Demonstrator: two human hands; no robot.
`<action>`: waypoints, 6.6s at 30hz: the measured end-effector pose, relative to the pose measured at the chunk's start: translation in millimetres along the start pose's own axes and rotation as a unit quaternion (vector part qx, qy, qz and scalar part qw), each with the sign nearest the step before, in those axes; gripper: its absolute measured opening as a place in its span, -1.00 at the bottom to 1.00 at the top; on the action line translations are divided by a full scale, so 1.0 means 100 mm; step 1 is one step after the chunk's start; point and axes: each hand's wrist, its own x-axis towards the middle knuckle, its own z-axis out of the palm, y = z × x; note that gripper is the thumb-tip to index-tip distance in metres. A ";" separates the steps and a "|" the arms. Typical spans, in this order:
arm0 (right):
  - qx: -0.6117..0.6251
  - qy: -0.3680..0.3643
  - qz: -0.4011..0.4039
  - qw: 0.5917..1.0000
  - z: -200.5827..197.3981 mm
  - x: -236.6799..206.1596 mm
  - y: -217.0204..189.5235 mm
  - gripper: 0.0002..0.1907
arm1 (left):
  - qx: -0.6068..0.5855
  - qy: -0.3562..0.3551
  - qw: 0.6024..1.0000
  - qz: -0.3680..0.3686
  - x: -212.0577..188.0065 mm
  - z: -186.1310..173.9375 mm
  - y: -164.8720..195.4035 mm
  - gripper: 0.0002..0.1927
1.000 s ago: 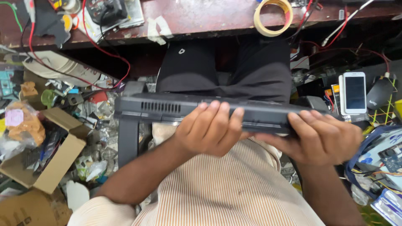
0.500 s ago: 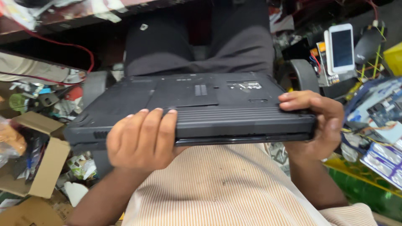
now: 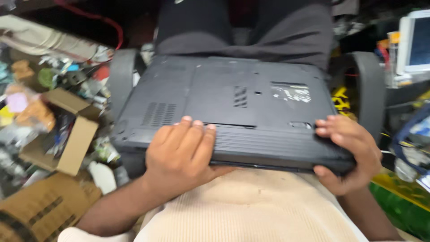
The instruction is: The person holds a laptop battery on the workbench and touches its terminals with multimeter probes, turning the battery to test it. They then align the battery with the battery bay on the underside of a laptop resting on their lap, press it until it clicks into place, flip the laptop over, open the lid, and press the power button.
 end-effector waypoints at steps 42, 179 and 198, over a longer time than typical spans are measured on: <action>-0.090 -0.162 0.203 0.961 -0.15 0.25 -0.38 0.07 | -0.120 -0.149 0.977 -0.092 -0.30 -0.22 -0.40 -0.22; -0.515 -0.210 0.261 0.789 0.45 1.29 0.95 -0.39 | -0.039 -0.306 0.950 0.046 0.58 0.95 -0.59 -0.02; -0.287 -0.248 -0.152 0.913 0.36 0.21 0.22 -0.69 | -0.015 -0.192 0.941 0.277 0.79 0.84 -0.48 -0.65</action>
